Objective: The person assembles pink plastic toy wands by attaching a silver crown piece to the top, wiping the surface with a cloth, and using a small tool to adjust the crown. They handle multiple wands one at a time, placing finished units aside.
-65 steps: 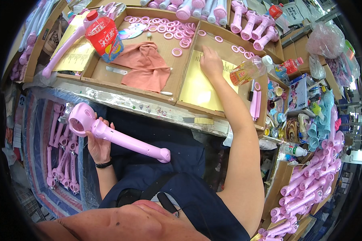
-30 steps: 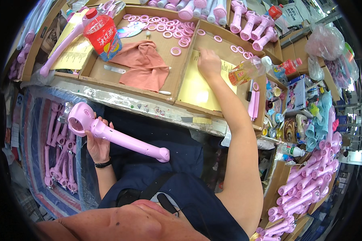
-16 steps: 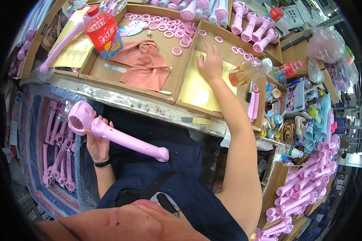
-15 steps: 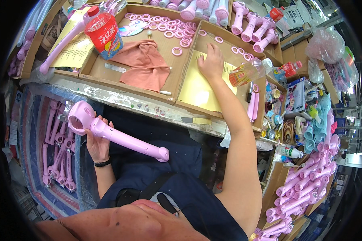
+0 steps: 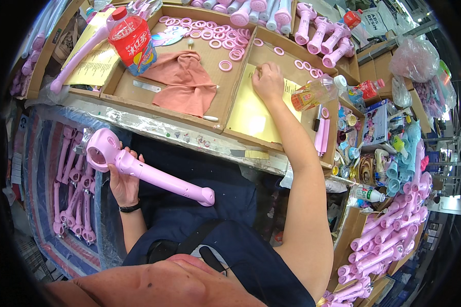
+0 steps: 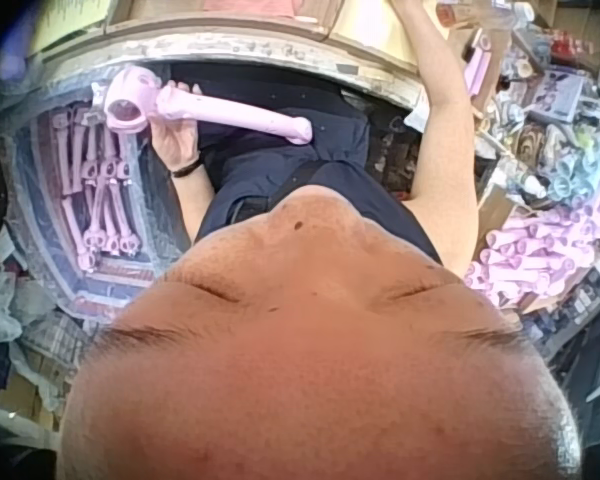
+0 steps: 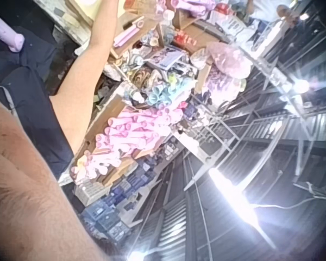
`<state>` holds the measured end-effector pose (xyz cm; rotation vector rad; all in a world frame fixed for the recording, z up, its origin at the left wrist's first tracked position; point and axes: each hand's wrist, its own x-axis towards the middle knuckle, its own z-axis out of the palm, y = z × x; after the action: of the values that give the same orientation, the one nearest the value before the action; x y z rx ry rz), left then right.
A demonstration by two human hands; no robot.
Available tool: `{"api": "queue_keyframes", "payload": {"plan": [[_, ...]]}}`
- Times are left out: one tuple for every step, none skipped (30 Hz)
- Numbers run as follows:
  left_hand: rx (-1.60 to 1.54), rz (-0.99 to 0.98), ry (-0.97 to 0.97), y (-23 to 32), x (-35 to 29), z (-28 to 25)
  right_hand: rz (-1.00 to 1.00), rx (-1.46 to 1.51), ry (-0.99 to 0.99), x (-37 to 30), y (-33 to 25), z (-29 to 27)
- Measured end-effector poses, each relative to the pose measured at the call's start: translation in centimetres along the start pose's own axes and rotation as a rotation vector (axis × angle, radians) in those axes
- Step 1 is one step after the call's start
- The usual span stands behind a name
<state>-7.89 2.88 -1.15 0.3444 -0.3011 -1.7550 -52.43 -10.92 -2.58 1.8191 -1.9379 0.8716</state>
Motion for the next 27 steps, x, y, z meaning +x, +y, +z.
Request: {"api": "queue_keyframes", "payload": {"plan": [[0.002, -0.003, -0.004, 0.0, 0.0, 0.0, 0.032, 0.029, -0.006, 0.0, 0.0, 0.0], [0.003, -0.002, -0.005, 0.0, 0.0, 0.0, 0.071, 0.057, -0.028, 0.0, 0.0, 0.0], [0.006, 0.001, 0.002, 0.0, 0.0, 0.0, 0.043, 0.051, -0.019, 0.0, 0.1, 0.1], [0.008, -0.002, -0.001, 0.0, 0.0, 0.0, 0.023, 0.044, -0.026, -0.1, 0.1, 0.1], [0.013, -0.003, 0.003, -0.1, 0.1, 0.0, 0.017, 0.037, -0.031, -0.2, 0.1, 0.2], [0.016, 0.0, 0.011, -0.1, 0.1, 0.1, 0.006, 0.043, -0.034, -0.2, 0.1, 0.2], [0.015, -0.006, 0.009, -0.1, 0.1, 0.1, 0.01, 0.048, -0.033, -0.2, 0.1, 0.3], [0.013, -0.01, 0.008, -0.1, 0.1, 0.1, 0.005, 0.057, -0.016, -0.1, 0.2, 0.3], [0.011, -0.008, 0.012, -0.1, 0.2, 0.1, 0.08, 0.08, -0.064, 0.0, 0.3, 0.3], [0.014, -0.01, 0.003, -0.1, 0.2, 0.2, 0.145, 0.109, -0.098, 0.3, 0.4, 0.3], [0.017, -0.008, 0.0, -0.2, 0.2, 0.2, 0.215, 0.146, -0.161, 0.7, 0.6, 0.3], [0.023, -0.003, -0.002, -0.2, 0.3, 0.2, 0.347, 0.255, -0.213, 1.2, 0.9, 0.3], [0.024, -0.007, -0.004, -0.2, 0.3, 0.3, 0.482, 0.371, -0.293, 1.9, 1.3, 0.2], [0.026, -0.008, -0.006, -0.1, 0.3, 0.3, 0.609, 0.49, -0.359, 2.6, 1.7, 0.2], [0.028, -0.005, -0.01, -0.1, 0.4, 0.3, 0.666, 0.557, -0.474, 3.4, 2.1, 0.1], [0.029, -0.012, -0.006, -0.1, 0.4, 0.4, 0.715, 0.626, -0.573, 4.1, 2.6, 0.0], [0.03, -0.017, -0.005, -0.1, 0.4, 0.4, 0.764, 0.695, -0.672, 4.9, 2.9, 0.0], [0.035, -0.017, 0.008, -0.1, 0.5, 0.5, 0.821, 0.696, -0.747, 5.6, 3.2, 0.0], [0.038, -0.021, -0.001, -0.1, 0.5, 0.6, 0.811, 0.713, -0.813, 6.3, 3.3, 0.0], [0.046, -0.022, 0.003, -0.1, 0.5, 0.6, 0.822, 0.718, -0.875, 7.0, 3.2, 0.1], [0.05, -0.018, 0.011, -0.1, 0.6, 0.7, 0.833, 0.723, -0.937, 7.5, 3.1, 0.2], [0.053, -0.022, 0.005, -0.1, 0.6, 0.7, 0.851, 0.681, -0.999, 8.2, 2.9, 0.3], [0.051, -0.021, 0.004, -0.1, 0.5, 0.8, 0.861, 0.587, -1.024, 8.6, 2.7, 0.5], [0.047, -0.017, 0.003, -0.1, 0.5, 0.8, 0.865, 0.508, -1.071, 9.1, 2.4, 0.8], [0.047, -0.016, 0.001, -0.1, 0.5, 0.8, 0.857, 0.443, -1.107, 9.4, 2.2, 1.0], [0.046, -0.015, -0.001, -0.1, 0.4, 0.7, 0.866, 0.409, -1.136, 9.7, 2.0, 1.2], [0.046, -0.009, 0.006, -0.1, 0.4, 0.7, 0.884, 0.403, -1.164, 10.0, 1.8, 1.4]]}}
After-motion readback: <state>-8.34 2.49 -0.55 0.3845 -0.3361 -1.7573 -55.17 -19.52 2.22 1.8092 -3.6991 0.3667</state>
